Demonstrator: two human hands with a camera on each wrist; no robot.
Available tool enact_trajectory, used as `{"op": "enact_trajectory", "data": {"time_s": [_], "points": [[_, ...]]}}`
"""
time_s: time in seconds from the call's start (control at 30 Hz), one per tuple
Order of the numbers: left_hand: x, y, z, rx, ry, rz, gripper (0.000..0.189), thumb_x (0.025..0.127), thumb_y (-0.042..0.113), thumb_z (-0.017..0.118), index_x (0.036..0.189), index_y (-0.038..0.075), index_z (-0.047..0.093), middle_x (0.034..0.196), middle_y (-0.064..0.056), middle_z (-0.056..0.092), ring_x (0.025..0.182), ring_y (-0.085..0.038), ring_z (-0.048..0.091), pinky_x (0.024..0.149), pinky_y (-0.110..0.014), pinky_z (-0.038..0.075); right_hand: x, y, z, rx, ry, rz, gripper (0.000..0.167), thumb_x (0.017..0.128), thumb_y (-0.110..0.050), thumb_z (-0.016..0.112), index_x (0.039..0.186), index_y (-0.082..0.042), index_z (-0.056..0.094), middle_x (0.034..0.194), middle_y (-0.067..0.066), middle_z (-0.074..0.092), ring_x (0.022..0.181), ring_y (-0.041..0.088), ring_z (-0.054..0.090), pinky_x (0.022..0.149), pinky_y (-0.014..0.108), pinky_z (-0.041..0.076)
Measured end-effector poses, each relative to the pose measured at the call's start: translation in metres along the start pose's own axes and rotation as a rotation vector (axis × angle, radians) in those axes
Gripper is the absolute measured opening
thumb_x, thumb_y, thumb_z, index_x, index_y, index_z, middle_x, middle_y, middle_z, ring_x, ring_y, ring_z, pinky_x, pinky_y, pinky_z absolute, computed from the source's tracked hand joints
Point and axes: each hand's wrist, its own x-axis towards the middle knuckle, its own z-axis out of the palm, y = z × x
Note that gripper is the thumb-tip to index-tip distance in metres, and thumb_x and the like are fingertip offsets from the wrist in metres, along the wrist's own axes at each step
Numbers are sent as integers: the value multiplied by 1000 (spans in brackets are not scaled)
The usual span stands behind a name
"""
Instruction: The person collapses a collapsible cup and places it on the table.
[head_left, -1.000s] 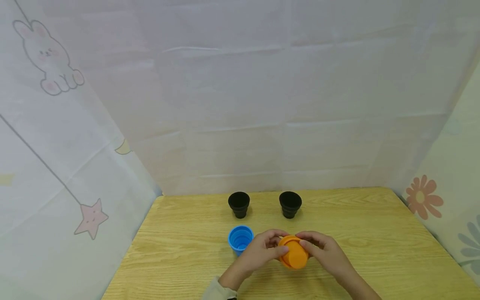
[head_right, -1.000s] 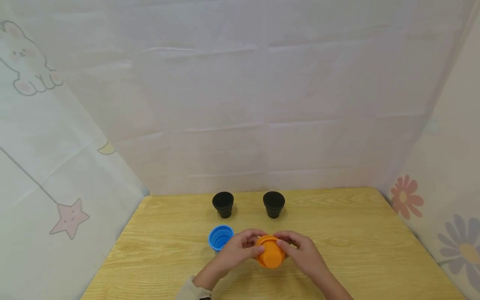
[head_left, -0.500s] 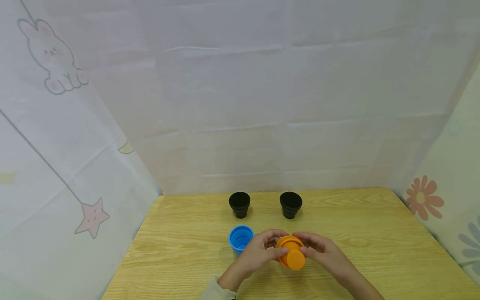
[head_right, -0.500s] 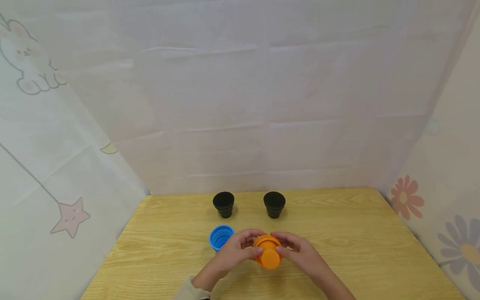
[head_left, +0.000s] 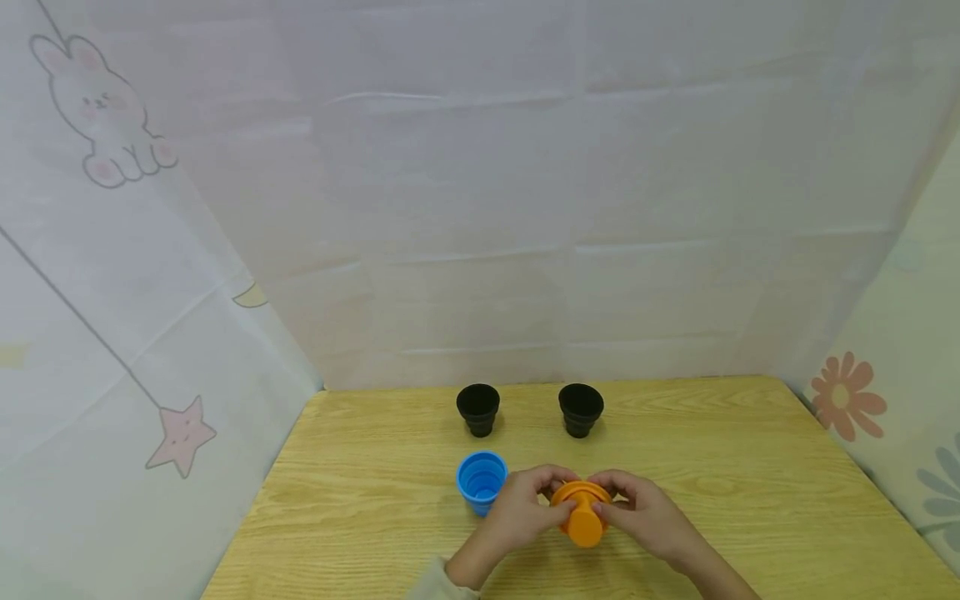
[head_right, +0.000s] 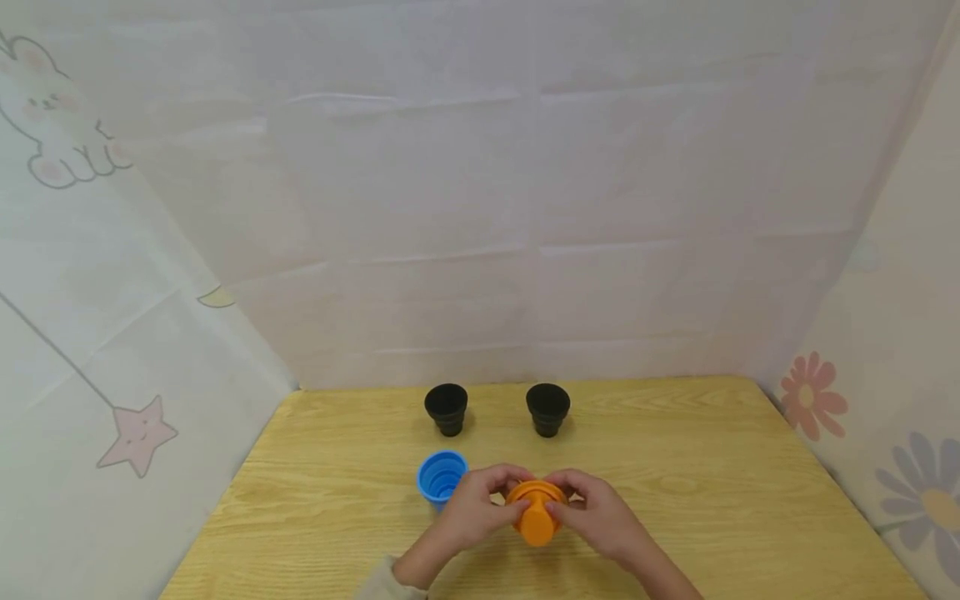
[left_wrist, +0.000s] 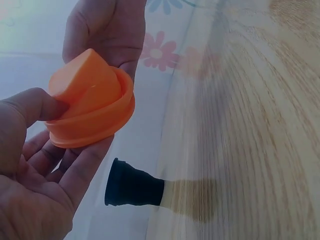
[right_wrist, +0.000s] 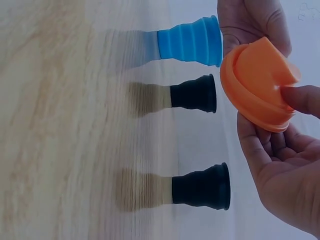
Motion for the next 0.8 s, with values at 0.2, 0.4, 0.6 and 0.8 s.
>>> {"op": "enact_trajectory", "data": {"time_s": [0.2,0.4,0.6,0.8], "points": [[2,-2,3,54,37,-10,26,88,14,75,115,14,73,82,14,69,79,-1,59,69,-19,51,1,2,8,-133,120,-53,26,98,-15,68,120,0,66,109,13,65,93,10,64,77,27,61],[4,-2,1,46,42,-9,27,87,12,73,114,15,73,83,12,71,79,-2,60,70,-19,53,0,1,14,-257,226,-130,20,98,-16,69,116,-7,70,105,5,67,90,6,62,70,23,60],[2,-1,-3,-15,12,7,28,91,16,72,119,16,70,90,7,74,81,-4,64,71,-19,55,0,3,17,-364,299,-237,19,97,-12,69,115,-10,72,101,0,68,87,4,64,65,23,60],[1,0,-6,-113,-35,-21,31,92,16,69,123,17,66,93,4,73,84,-8,65,73,-21,56,1,5,21,-435,370,-276,23,93,-6,72,115,-11,73,99,-6,70,85,2,63,61,23,59]]}}
